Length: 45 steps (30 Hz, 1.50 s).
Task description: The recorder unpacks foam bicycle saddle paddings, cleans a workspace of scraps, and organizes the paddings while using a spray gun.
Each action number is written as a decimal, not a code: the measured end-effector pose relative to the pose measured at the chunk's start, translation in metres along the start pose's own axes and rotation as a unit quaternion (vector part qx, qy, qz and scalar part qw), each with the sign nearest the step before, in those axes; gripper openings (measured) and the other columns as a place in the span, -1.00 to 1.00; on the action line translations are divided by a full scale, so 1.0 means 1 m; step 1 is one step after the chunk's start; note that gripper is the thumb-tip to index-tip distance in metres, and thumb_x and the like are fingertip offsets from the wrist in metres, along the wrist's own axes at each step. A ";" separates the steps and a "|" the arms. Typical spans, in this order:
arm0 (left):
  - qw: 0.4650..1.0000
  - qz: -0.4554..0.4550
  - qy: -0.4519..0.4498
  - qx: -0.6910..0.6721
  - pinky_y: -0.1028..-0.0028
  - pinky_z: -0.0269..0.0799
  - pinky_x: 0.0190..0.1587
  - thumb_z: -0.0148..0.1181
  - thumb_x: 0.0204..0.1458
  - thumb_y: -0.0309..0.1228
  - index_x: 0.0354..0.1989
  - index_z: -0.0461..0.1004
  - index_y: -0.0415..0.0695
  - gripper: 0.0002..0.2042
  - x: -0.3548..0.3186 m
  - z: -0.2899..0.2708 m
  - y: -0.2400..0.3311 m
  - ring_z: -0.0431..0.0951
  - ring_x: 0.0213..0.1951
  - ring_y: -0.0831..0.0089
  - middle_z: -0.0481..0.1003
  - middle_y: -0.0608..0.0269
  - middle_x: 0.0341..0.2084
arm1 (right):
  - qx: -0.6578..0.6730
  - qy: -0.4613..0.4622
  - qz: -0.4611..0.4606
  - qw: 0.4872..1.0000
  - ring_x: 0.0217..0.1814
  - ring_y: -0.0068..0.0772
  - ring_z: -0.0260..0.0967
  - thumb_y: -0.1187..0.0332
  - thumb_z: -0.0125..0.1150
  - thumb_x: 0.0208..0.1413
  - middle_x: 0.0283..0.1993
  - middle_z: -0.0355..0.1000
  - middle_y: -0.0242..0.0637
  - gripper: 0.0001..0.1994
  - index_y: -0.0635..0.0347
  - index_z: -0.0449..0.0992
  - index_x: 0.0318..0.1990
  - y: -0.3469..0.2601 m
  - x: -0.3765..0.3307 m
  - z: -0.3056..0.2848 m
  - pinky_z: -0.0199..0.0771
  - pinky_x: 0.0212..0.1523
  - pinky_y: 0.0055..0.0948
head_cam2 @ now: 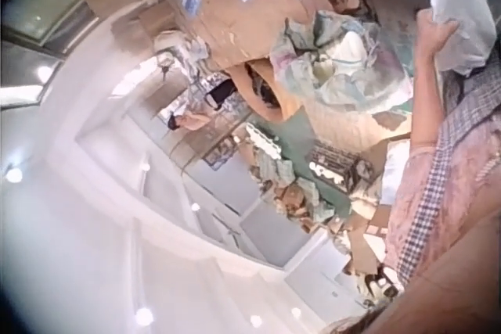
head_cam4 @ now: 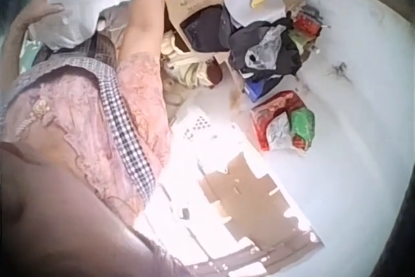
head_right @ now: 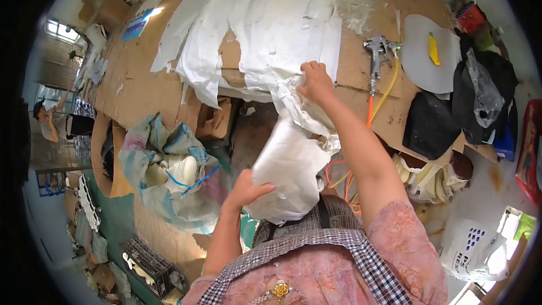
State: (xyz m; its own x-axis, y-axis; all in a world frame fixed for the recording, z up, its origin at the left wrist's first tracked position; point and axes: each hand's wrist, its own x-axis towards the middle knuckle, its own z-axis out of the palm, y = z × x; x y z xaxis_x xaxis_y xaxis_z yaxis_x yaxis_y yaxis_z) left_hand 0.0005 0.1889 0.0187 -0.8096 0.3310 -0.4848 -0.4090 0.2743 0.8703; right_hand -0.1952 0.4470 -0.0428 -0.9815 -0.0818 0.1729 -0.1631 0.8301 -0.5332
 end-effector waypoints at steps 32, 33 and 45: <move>0.907 -0.114 -0.027 0.404 0.27 0.41 -0.27 0.10 -0.28 -0.40 -0.36 0.54 -0.02 -0.76 -0.043 -0.033 -0.107 0.52 -0.33 0.05 0.52 0.02 -0.42 | -0.179 0.137 0.053 0.973 0.26 -0.05 -0.01 0.25 0.02 -0.08 0.19 0.16 -0.20 -0.57 0.08 0.32 0.02 0.090 0.039 -0.025 0.03 0.16 -0.07; 0.907 -0.110 -0.023 0.407 0.27 0.41 -0.27 0.10 -0.28 -0.40 -0.36 0.54 -0.02 -0.76 -0.049 -0.038 -0.102 0.52 -0.33 0.05 0.52 0.02 -0.42 | -0.146 0.073 0.099 0.982 0.26 -0.03 0.00 0.22 0.03 -0.04 0.19 0.17 -0.17 -0.57 0.10 0.32 0.03 0.086 0.034 -0.029 0.01 0.21 -0.10; 0.985 0.080 -0.100 0.115 0.50 0.37 -0.27 0.31 -0.39 -0.46 -0.36 0.51 -0.18 -0.70 0.001 -0.039 0.021 0.44 -0.40 0.61 0.52 0.33 -0.49 | 0.421 -0.446 -0.067 0.787 0.33 -0.29 -0.04 0.03 0.28 -0.12 0.30 -0.01 -0.12 -0.06 0.23 -0.16 0.31 -0.109 -0.144 -0.068 -0.09 0.31 -0.35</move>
State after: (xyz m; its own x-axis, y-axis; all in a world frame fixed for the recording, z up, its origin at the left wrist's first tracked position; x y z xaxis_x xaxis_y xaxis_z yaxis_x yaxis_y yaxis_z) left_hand -0.0255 0.1598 0.0392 -0.7479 0.5514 -0.3696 -0.1573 0.3937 0.9057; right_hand -0.0297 0.4052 0.0468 -0.5681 -0.8041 -0.1751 0.0880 0.1522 -0.9844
